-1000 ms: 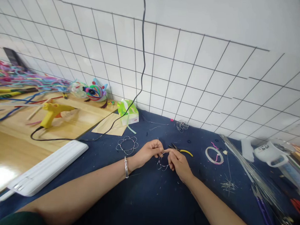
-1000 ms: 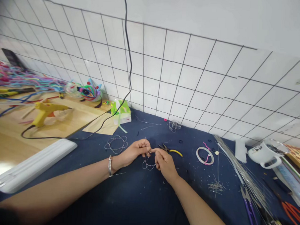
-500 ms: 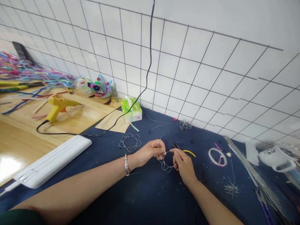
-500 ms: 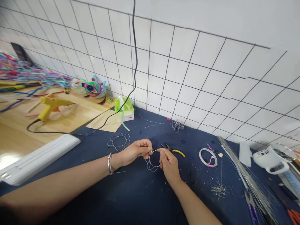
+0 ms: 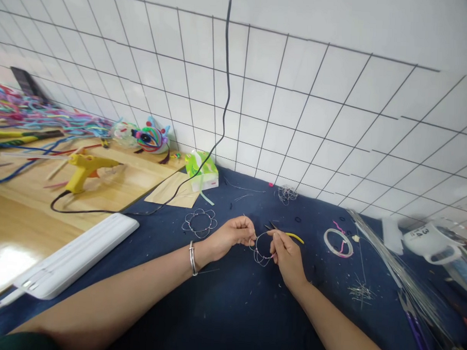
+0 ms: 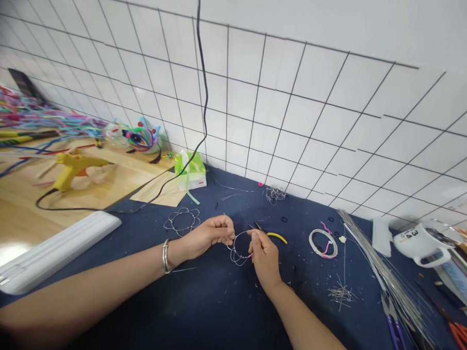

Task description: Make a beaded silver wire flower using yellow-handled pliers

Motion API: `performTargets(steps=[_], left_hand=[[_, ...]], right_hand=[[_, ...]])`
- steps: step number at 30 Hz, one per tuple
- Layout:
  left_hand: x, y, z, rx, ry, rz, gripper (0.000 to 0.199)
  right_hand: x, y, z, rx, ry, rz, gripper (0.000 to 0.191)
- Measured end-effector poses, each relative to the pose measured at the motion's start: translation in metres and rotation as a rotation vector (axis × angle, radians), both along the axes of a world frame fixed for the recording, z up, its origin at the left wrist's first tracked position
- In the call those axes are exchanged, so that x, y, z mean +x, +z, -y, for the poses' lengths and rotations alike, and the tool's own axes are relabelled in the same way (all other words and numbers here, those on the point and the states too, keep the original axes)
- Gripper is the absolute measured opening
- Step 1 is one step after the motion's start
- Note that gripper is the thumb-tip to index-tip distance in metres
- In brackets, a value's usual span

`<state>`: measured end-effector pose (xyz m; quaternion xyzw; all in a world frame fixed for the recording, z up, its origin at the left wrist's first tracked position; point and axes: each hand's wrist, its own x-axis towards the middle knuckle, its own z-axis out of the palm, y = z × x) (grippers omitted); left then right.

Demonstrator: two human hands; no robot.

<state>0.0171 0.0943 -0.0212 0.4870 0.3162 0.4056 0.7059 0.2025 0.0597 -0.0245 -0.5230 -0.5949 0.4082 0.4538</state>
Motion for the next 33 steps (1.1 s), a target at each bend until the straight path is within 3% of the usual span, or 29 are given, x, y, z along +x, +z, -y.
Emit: performTargets(steps=[8,16,24,33], left_hand=[[0.0003,0.0020,-0.0008,0.044,0.000,-0.013,0.015],[-0.0013,0.0044,-0.0020,0.122,-0.108,-0.027,0.015],[-0.0004,0.0040,-0.0015,0.069,-0.107,0.033,0.013],[-0.0002,0.0052,-0.0019,-0.025,-0.029,0.075,0.018]], right_hand=[[0.0000,0.0008,-0.0003,-0.028,0.011,-0.023,0.037],[-0.0008,0.0018,-0.0019,-0.049,-0.007,-0.052,0.043],[0.0005,0.0030,-0.0024,-0.147,0.022,-0.138,0.043],[-0.0006,0.0036,0.0002,-0.118,-0.006,-0.080,0.042]])
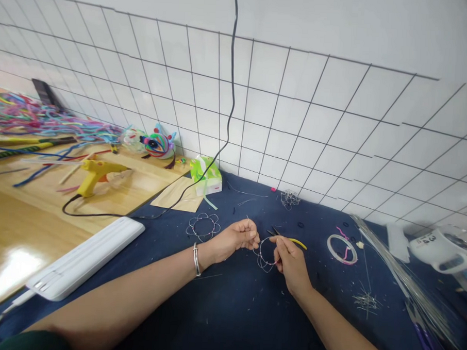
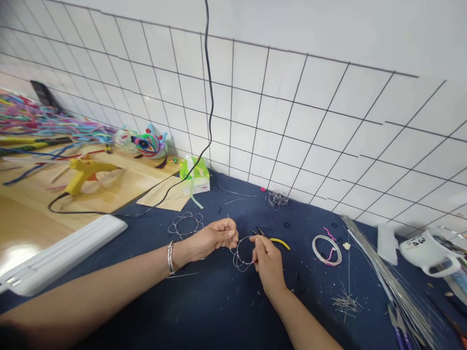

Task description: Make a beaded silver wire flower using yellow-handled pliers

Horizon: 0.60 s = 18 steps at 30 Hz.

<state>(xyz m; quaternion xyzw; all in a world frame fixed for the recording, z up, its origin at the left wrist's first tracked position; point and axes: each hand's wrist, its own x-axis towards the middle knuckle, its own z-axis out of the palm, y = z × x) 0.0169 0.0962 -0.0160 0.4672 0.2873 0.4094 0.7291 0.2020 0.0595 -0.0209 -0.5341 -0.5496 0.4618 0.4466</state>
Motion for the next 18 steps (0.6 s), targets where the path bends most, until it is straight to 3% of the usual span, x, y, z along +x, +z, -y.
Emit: performTargets(steps=[8,18], left_hand=[[0.0007,0.0047,0.0011,0.072,0.121,-0.048,0.021],[-0.0016,0.0043,-0.0005,0.132,-0.013,-0.145,0.015]], right_hand=[[0.0005,-0.0012,0.0025,0.067,0.061,0.182,0.040],[0.0009,0.0012,0.0030,0.044,0.091,0.188,0.041]])
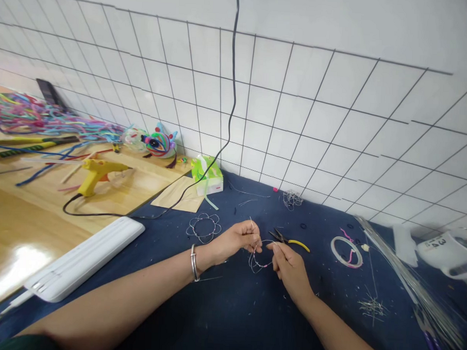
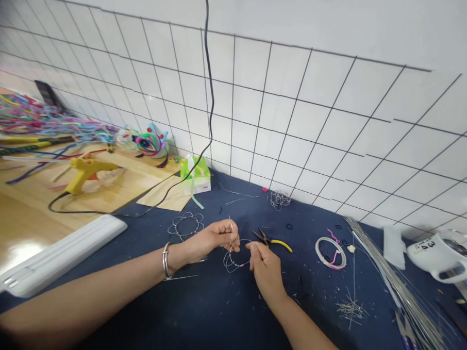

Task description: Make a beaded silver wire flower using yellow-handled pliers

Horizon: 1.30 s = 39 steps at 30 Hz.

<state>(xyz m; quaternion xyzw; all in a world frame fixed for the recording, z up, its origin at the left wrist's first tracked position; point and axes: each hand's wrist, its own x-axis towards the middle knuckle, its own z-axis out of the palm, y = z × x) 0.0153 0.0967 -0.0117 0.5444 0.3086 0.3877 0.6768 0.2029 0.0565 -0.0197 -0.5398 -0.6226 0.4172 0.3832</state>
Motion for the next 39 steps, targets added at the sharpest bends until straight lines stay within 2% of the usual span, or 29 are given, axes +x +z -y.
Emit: performTargets(steps=[6,21,35,39], left_hand=[[0.001,0.003,0.002,-0.002,-0.030,0.000,0.015],[-0.003,0.004,0.002,-0.145,-0.011,0.082,0.016],[0.005,0.000,0.010,-0.185,0.123,0.128,0.013],[0.006,-0.001,0.012,-0.189,0.103,0.119,0.010]], right_hand=[[0.000,0.002,0.000,-0.001,0.004,-0.001,0.042],[0.001,0.000,-0.002,-0.039,-0.020,-0.003,0.040],[0.000,-0.001,0.001,-0.011,-0.069,-0.075,0.042],[0.000,-0.002,0.000,-0.011,-0.068,-0.083,0.042]])
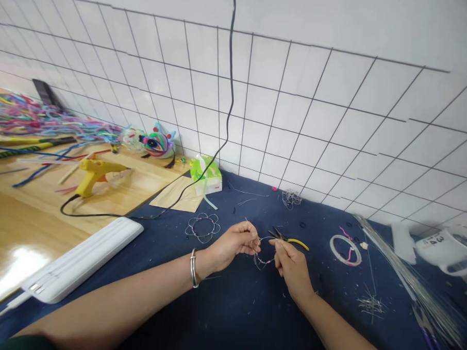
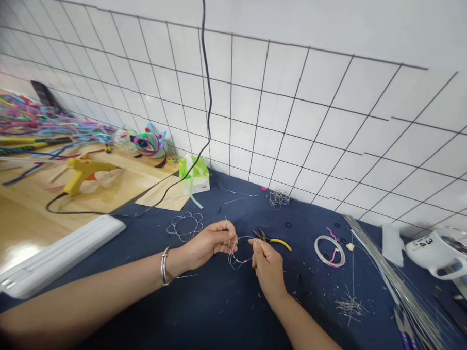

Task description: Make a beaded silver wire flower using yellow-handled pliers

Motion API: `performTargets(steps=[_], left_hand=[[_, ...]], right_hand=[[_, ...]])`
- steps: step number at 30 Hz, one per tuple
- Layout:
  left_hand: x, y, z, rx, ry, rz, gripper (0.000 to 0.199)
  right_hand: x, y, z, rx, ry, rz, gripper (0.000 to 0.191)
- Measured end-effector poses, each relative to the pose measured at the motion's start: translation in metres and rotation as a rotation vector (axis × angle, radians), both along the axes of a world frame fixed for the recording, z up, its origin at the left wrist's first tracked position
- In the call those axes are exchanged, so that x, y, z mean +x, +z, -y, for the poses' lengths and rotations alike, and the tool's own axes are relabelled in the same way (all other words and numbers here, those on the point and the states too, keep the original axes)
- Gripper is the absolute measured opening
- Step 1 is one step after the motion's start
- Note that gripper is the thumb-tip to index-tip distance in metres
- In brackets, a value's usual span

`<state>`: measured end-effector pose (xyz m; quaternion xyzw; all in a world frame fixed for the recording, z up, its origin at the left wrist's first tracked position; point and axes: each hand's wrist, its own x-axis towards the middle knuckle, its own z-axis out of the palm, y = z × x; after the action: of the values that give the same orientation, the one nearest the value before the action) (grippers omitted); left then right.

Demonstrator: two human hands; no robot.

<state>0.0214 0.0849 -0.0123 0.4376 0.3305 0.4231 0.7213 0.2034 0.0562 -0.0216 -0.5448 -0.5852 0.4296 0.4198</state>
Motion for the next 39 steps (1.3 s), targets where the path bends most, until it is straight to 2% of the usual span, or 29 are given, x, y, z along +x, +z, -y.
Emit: performTargets(steps=[13,17,26,33,39], left_hand=[[0.0027,0.0054,0.0067,-0.077,-0.046,0.115,0.011],[0.0027,0.0061,0.0066,-0.090,-0.026,0.163,0.011],[0.0030,0.0082,0.0066,-0.033,-0.043,0.120,0.013],[0.0027,0.0055,0.0037,-0.097,-0.058,0.153,0.015],[0.0057,0.0060,0.0073,-0.083,-0.062,0.140,0.015]], right_hand=[[0.0016,0.0002,-0.0008,-0.001,-0.024,0.063,0.043],[0.0017,-0.0012,-0.0014,-0.010,-0.034,0.062,0.045],[0.0024,-0.0028,-0.0028,-0.015,-0.024,-0.003,0.043],[0.0016,-0.0038,-0.0023,-0.017,-0.014,-0.047,0.041],[0.0023,-0.0015,-0.0021,0.039,-0.059,0.069,0.039]])
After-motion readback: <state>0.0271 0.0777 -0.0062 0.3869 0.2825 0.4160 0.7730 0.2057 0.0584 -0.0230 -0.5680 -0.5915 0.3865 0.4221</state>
